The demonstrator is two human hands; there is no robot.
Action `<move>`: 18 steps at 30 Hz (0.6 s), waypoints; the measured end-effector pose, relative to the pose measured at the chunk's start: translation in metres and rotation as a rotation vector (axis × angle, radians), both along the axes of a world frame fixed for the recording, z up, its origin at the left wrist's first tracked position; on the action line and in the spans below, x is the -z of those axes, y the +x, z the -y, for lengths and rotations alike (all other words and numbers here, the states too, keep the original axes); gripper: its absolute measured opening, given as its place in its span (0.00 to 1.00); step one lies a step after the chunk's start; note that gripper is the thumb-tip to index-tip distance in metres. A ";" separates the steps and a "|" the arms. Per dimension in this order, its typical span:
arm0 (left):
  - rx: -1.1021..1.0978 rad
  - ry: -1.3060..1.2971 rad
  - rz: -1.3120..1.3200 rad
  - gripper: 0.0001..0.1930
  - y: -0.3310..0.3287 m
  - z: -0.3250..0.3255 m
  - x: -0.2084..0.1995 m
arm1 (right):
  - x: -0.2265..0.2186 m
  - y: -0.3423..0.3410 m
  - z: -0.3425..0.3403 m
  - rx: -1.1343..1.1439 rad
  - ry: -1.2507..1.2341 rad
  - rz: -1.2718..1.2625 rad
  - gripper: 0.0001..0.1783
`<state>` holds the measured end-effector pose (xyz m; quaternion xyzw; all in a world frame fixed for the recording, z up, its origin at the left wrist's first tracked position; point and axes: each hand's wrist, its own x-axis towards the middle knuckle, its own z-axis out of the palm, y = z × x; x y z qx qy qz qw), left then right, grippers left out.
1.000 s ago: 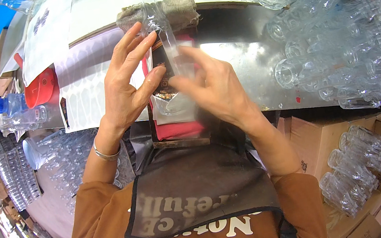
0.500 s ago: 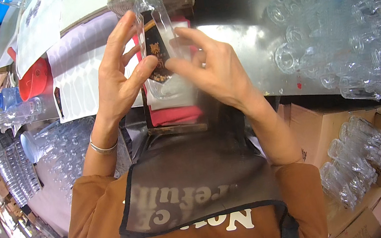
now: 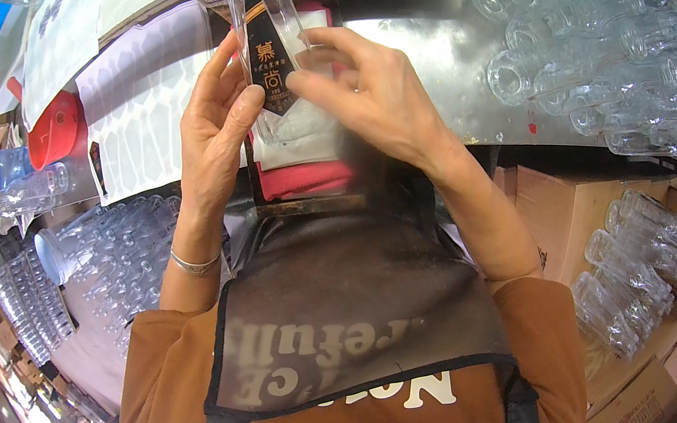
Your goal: The person repeatedly picks clear plastic bottles from a pile, places them on a padded stand, applies a label to the bottle, smooths it with a black squeegee, and sets the labeled bottle aside. The person also handles sheets of labels and backing paper during the process.
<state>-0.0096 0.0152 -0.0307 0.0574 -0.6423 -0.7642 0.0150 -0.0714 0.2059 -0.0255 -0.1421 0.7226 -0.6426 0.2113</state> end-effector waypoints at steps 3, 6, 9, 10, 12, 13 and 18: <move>-0.009 0.033 0.002 0.33 0.000 -0.001 0.002 | 0.000 0.001 0.000 0.008 -0.037 0.022 0.29; -0.024 0.042 0.008 0.34 0.000 -0.003 0.002 | 0.000 0.000 0.000 0.008 -0.042 0.046 0.29; -0.031 0.048 0.004 0.34 0.000 -0.004 0.001 | 0.003 0.000 -0.001 0.004 -0.038 0.046 0.29; -0.030 0.053 0.005 0.34 0.000 -0.004 0.001 | 0.001 0.000 -0.001 0.001 -0.038 0.050 0.29; -0.030 0.057 0.002 0.34 0.000 -0.003 0.001 | 0.000 0.000 0.000 0.000 -0.036 0.051 0.29; -0.030 0.057 -0.001 0.34 0.000 -0.003 0.002 | 0.000 0.000 0.000 0.002 -0.033 0.046 0.29; -0.033 0.055 -0.011 0.34 -0.001 -0.003 0.001 | -0.002 0.000 0.000 0.000 -0.030 0.066 0.30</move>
